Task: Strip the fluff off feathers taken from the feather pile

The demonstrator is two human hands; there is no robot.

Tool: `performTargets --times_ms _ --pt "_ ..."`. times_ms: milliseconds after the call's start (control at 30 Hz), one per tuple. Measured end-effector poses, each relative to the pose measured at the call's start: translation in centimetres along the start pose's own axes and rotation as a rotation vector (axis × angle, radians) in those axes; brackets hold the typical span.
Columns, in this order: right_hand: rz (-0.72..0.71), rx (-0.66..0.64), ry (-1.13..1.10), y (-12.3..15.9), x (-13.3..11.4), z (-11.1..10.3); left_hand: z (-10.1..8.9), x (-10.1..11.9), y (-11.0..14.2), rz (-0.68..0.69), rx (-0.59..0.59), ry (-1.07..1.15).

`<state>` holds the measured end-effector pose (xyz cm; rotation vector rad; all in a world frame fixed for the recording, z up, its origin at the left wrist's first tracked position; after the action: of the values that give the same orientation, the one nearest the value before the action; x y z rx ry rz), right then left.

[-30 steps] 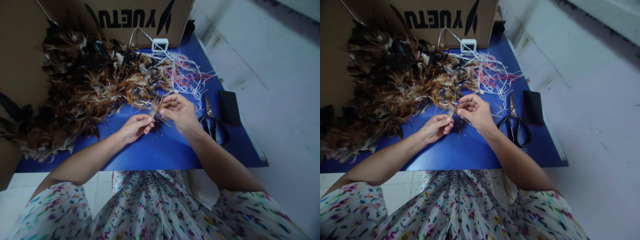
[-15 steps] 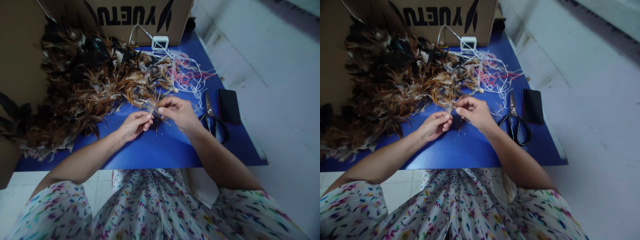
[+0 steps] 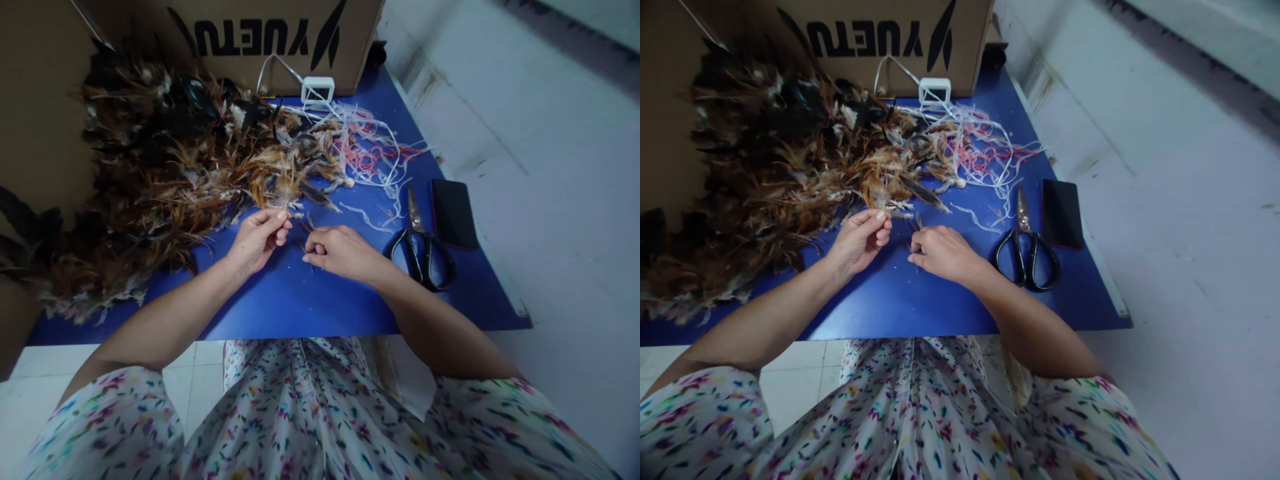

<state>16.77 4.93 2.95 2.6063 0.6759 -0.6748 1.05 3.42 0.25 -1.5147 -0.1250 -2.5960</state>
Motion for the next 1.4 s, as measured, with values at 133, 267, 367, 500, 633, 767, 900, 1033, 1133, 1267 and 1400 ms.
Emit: performTargets --times_ms 133,267,367,500,633,767,900,1033,1133,1267,1400 --pt "-0.021 -0.017 0.105 0.1 -0.4 0.4 -0.1 -0.1 0.0 -0.010 0.005 -0.018" --pt "-0.026 -0.040 0.210 0.4 -0.7 0.7 0.0 -0.1 0.0 -0.002 -0.011 -0.016" --pt "-0.024 -0.059 0.119 0.3 -0.5 0.5 -0.1 -0.1 -0.1 0.001 -0.001 -0.012" --pt "-0.030 -0.029 -0.279 -0.1 0.3 -0.8 -0.2 -0.2 -0.2 0.007 0.011 0.008" --pt "0.012 -0.022 -0.668 -0.6 1.1 -1.7 -0.2 -0.4 -0.1 -0.010 0.003 0.007" --pt "0.057 -0.028 -0.909 -0.9 1.3 -1.9 -0.1 -0.6 0.1 -0.034 -0.012 0.012" --pt "0.075 -0.032 -1.075 -1.2 1.6 -1.9 0.1 -0.7 0.1 -0.066 -0.015 0.027" --pt "0.114 -0.003 -1.181 -1.5 2.3 -1.8 0.1 -1.0 0.2 -0.095 -0.021 0.050" --pt "0.152 0.005 -1.234 -1.7 2.8 -1.6 0.1 -1.0 0.3 -0.097 -0.034 0.078" --pt "0.174 0.005 -1.264 -1.7 2.9 -1.5 0.2 -1.0 0.4 -0.103 -0.037 0.083" --pt "0.167 -0.008 -1.266 -1.7 2.6 -1.4 0.4 -0.8 0.5 -0.115 -0.036 0.071"
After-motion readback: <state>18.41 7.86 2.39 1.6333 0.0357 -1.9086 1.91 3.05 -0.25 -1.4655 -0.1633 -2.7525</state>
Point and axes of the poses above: each hand's wrist, its own y-axis away from the middle knuckle, its own z-axis out of the palm, x = y × z, the point moved 5 cm from there along -y, towards the middle knuckle, and after that the axes turned 13 degrees about z, right-handed, at the moved point
